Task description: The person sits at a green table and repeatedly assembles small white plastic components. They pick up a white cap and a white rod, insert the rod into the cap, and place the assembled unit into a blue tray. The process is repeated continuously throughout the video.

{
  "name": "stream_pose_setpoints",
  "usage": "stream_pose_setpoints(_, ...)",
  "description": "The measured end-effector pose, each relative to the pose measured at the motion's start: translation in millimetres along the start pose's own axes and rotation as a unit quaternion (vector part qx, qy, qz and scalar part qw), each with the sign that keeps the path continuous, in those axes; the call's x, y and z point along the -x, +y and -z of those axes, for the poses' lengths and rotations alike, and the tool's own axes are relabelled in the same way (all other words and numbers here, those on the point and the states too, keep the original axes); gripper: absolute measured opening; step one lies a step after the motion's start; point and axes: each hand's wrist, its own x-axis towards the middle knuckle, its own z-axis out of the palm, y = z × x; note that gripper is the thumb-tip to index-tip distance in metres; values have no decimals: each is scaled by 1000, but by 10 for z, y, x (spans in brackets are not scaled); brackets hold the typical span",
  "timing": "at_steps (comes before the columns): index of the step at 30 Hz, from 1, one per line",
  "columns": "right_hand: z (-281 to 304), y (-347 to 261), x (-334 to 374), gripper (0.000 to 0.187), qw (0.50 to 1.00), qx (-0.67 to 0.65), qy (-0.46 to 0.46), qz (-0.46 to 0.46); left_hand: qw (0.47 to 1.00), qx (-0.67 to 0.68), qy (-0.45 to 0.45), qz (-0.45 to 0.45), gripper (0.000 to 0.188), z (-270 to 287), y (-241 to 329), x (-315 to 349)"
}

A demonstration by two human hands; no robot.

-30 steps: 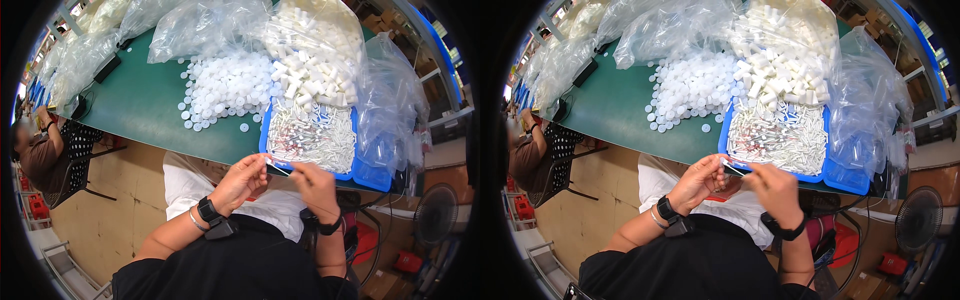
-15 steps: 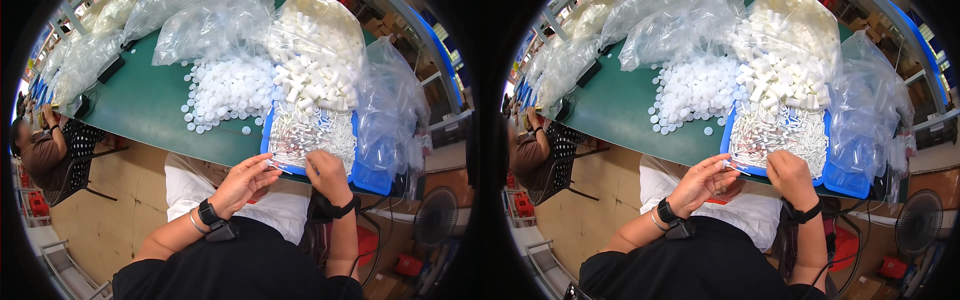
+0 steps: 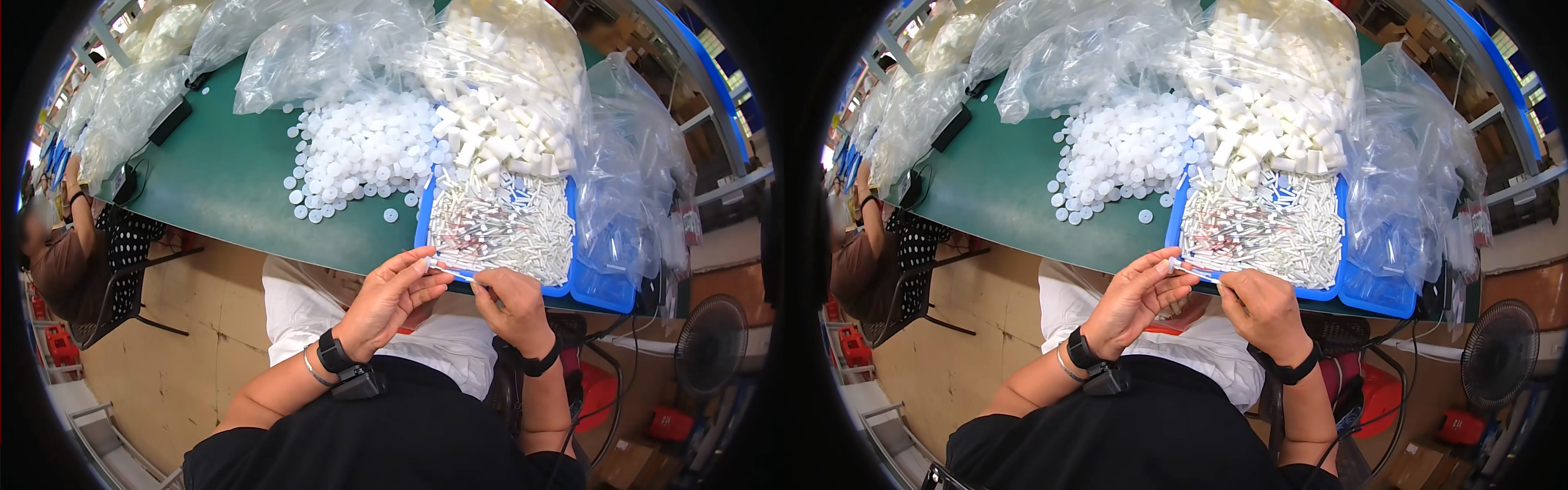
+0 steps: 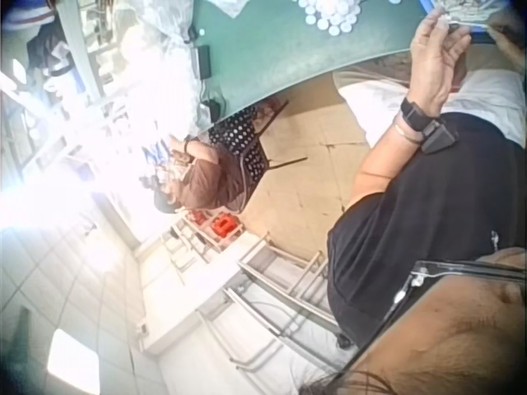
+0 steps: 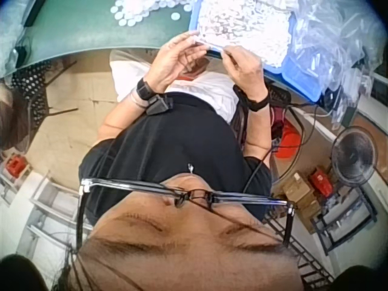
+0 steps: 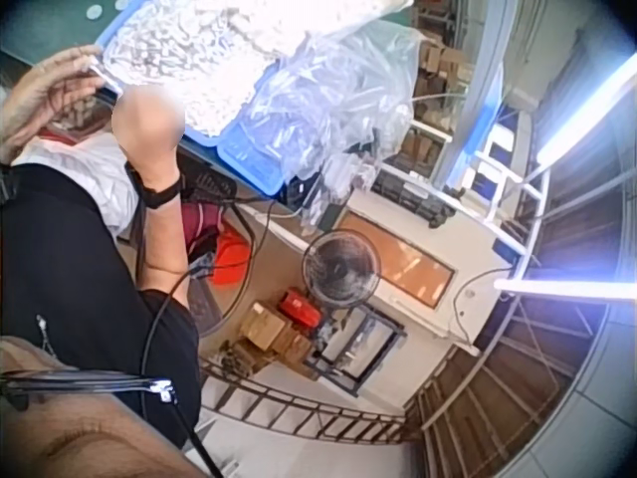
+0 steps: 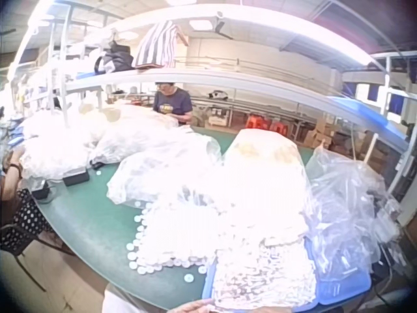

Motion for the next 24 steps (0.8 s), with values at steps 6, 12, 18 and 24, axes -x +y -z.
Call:
stream_pose_setpoints(6,-95,-82,-45,11,919,-287,-117,-244,995,-86,-39,15,42,3,-105,20)
stream_pose_setpoints(12,-103,-177,-174,23,872,-352,-163,-299,996,-84,-34,-17,42,29,-54,2)
stream_pose_setpoints(18,160,508,-886,14,991,124,7,-47,1000,-29,-5,-10,40,148,-33,-2)
stream_pose_setpoints(24,27,1007,-1202,22,955,268,-124,-16,1000,-16,-16,17,43,184,-48,-10)
